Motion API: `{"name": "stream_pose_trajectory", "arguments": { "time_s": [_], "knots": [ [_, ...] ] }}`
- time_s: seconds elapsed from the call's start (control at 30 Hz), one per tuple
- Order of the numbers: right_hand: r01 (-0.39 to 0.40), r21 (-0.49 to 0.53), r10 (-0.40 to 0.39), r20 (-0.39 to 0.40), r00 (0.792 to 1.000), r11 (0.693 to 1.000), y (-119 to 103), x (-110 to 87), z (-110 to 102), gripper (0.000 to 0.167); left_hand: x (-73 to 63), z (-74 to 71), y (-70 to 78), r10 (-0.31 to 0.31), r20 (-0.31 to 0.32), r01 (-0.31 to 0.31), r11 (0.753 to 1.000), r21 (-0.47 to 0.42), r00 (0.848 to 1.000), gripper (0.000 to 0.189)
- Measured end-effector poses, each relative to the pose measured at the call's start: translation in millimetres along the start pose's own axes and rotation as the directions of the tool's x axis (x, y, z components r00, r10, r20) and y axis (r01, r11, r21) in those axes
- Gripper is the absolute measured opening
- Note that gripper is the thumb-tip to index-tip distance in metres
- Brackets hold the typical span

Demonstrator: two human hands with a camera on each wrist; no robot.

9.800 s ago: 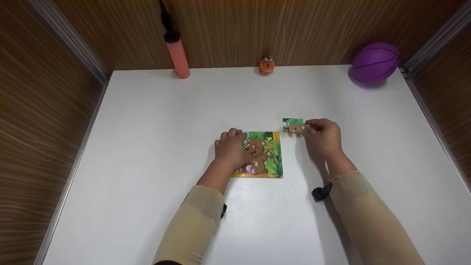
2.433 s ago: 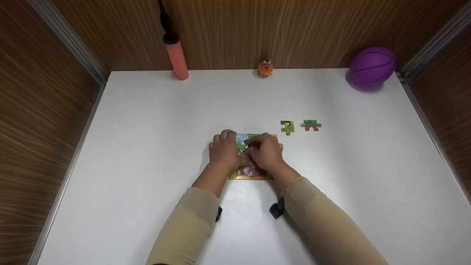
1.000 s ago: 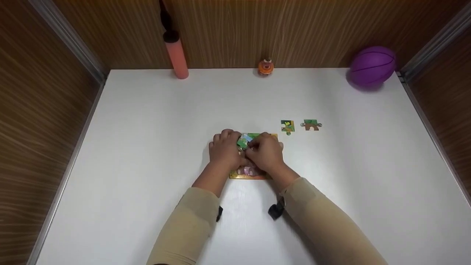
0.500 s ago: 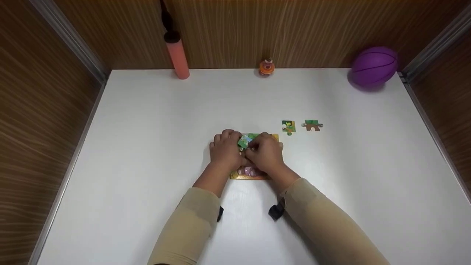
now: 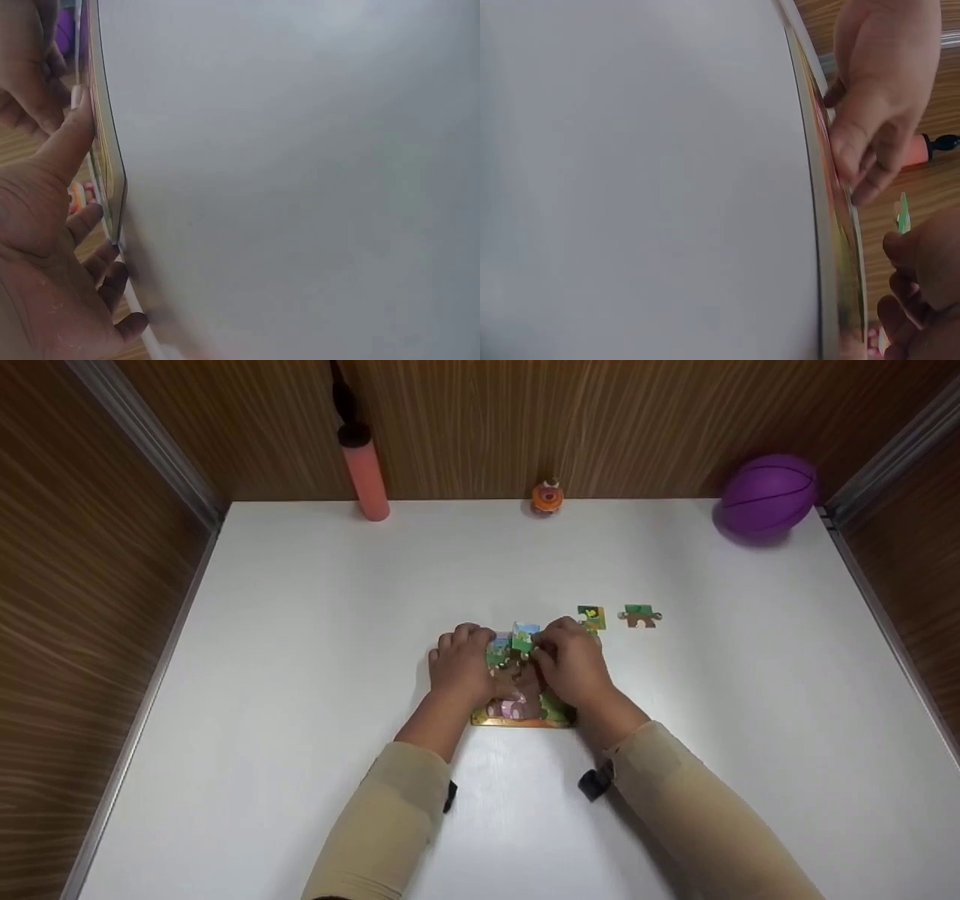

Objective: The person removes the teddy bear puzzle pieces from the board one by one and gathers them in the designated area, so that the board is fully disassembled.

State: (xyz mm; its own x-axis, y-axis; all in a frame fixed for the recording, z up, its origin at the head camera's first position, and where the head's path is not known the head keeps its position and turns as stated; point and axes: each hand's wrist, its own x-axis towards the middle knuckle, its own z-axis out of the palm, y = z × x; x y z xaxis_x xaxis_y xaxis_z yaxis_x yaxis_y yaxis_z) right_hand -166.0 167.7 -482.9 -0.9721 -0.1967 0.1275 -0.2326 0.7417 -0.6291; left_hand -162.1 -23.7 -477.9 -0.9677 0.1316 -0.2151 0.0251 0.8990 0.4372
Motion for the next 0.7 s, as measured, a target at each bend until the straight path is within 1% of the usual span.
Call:
{"name": "stream_pose_trajectory", "arguments": {
  "time_s": [0.1, 0.2, 0.43, 0.7],
  "knots": [
    [0.025, -0.038, -0.025, 0.005, 1.000, 0.999, 7.2, -0.2, -9.2, 0.016, -0.7, -1.2, -1.3, 0.000, 0.006, 0.000, 1.000, -0.002, 1.000, 0.102],
    [0.020, -0.071, -0.020, 0.001, 1.000, 0.997, 14.6, -1.8, -17.4, 0.016, -1.8, -2.7, -2.8, 0.004, 0.009, -0.003, 1.000, -0.010, 1.000, 0.103],
    [0.021, -0.094, -0.027, -0.060, 0.998, 0.995, 39.5, -3.2, -37.5, 0.020, -2.3, -3.8, -3.5, 0.002, 0.007, -0.002, 1.000, -0.024, 1.000, 0.103],
    [-0.030, -0.116, 0.015, -0.125, 0.992, 0.993, 63.8, -5.2, -60.7, 0.019, -0.8, -2.0, -3.8, 0.009, -0.003, -0.009, 1.000, -0.021, 1.000, 0.103]
  ]
}}
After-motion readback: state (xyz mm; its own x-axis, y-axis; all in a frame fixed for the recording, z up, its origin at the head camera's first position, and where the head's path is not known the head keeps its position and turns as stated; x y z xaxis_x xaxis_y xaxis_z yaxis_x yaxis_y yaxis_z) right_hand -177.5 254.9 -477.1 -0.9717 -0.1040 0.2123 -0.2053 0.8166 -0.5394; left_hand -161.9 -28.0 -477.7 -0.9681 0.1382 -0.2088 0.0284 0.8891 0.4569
